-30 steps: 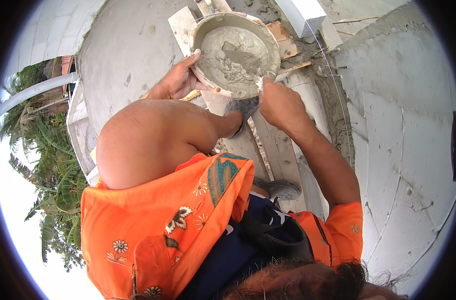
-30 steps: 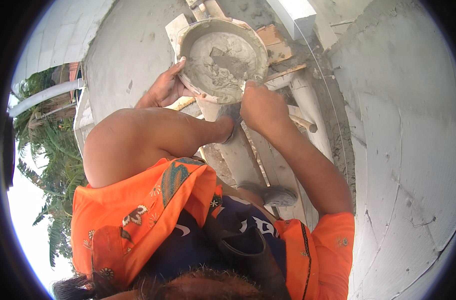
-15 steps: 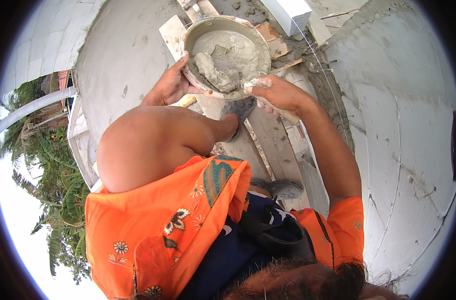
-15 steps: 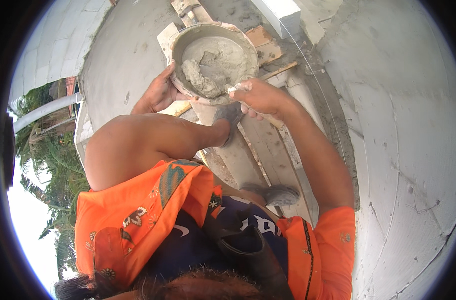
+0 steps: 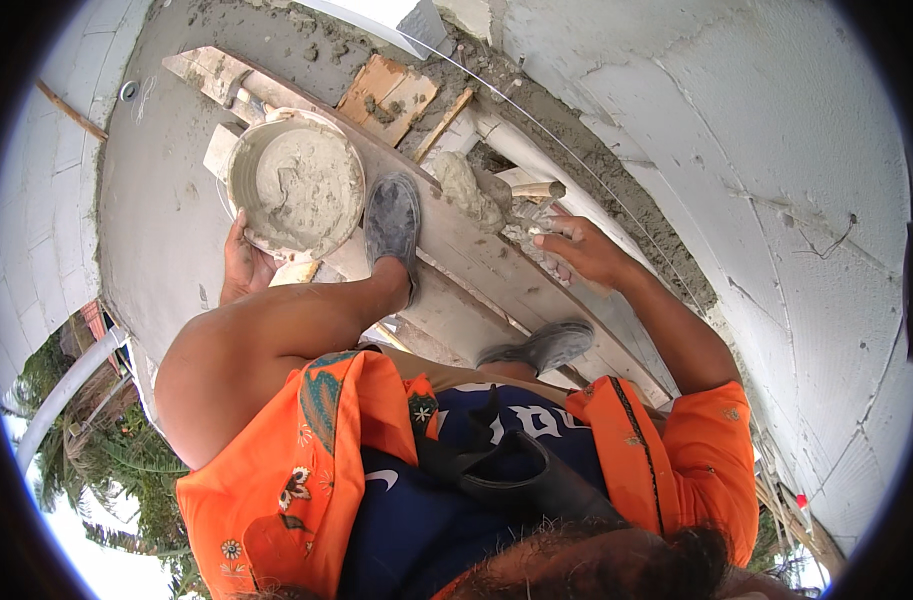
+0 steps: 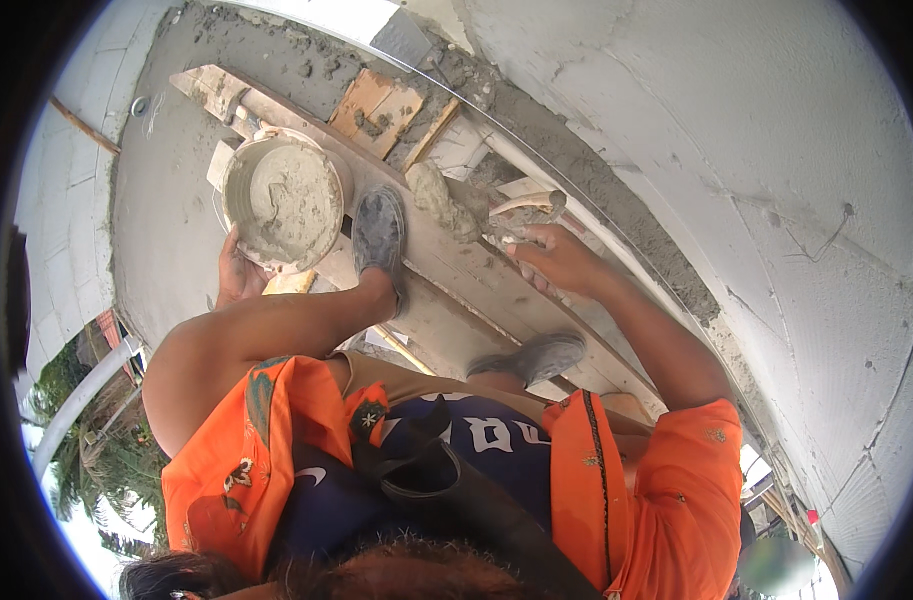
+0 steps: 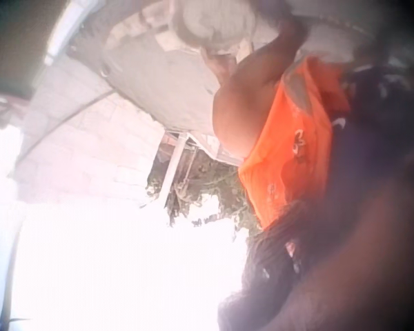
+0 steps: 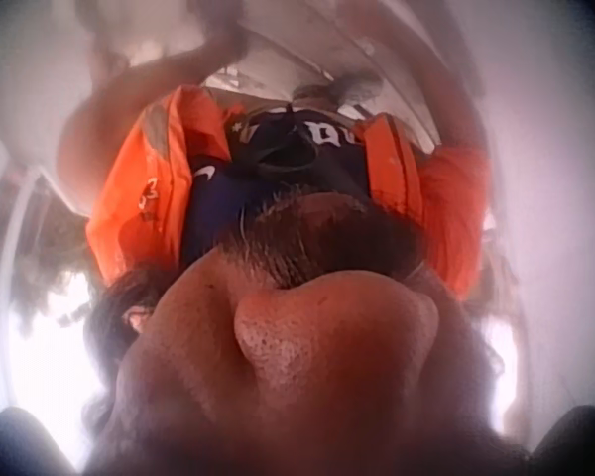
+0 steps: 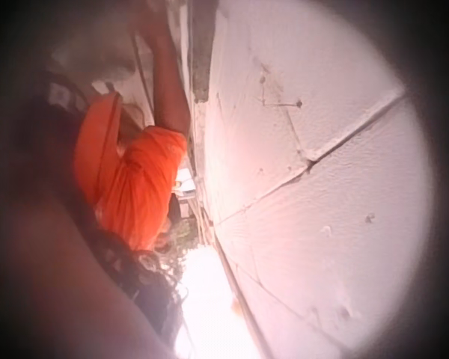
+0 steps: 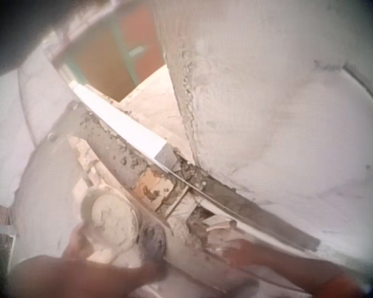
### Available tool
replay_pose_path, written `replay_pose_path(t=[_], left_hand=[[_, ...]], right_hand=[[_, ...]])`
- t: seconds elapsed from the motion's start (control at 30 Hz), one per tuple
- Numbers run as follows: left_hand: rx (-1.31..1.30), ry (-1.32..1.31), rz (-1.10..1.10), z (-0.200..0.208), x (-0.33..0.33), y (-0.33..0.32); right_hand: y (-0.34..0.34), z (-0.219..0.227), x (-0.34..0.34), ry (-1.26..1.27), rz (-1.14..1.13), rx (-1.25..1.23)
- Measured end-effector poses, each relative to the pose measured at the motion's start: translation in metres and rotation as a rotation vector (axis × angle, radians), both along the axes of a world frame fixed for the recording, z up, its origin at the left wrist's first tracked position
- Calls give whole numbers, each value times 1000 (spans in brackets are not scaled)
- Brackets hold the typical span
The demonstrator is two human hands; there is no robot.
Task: The person scoops cement from a bucket and applies it to a wall using a trowel, smoothing the surface repeatedly. The person works on a wooden plank while another worker is visible in the background.
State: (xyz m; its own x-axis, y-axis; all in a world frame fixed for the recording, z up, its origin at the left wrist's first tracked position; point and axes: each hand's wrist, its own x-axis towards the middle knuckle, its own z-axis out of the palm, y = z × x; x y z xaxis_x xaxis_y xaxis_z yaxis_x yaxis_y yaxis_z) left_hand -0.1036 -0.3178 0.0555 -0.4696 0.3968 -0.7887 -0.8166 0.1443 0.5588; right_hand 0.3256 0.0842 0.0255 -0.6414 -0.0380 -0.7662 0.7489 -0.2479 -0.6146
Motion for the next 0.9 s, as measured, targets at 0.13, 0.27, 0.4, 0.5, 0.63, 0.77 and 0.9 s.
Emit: replay_pose_path(t=[0.13,0.27,0.4,0.5,0.63,0.77,0.9], left_hand=[[-13,1,-47,-11,-4,7],[0,17,-21,-8,-1,7],[-65,50,3,-14,-3,12],[-131,103,47,-19,2,16],[-137,101,59,-26,2,6],[-164,134,81,-25,9,28],[-183,177,70,-23,11,29]], right_hand=[[0,-54,66,-120,-124,503],[-1,-78,56,-74,-74,1108],[4,-96,10,-126,-29,1360],[3,-107,10,-147,-24,1416],[-1,-79,19,-193,-29,1283],[-1,-63,27,-190,-43,1274],[-11,-80,27,-114,-192,1217]])
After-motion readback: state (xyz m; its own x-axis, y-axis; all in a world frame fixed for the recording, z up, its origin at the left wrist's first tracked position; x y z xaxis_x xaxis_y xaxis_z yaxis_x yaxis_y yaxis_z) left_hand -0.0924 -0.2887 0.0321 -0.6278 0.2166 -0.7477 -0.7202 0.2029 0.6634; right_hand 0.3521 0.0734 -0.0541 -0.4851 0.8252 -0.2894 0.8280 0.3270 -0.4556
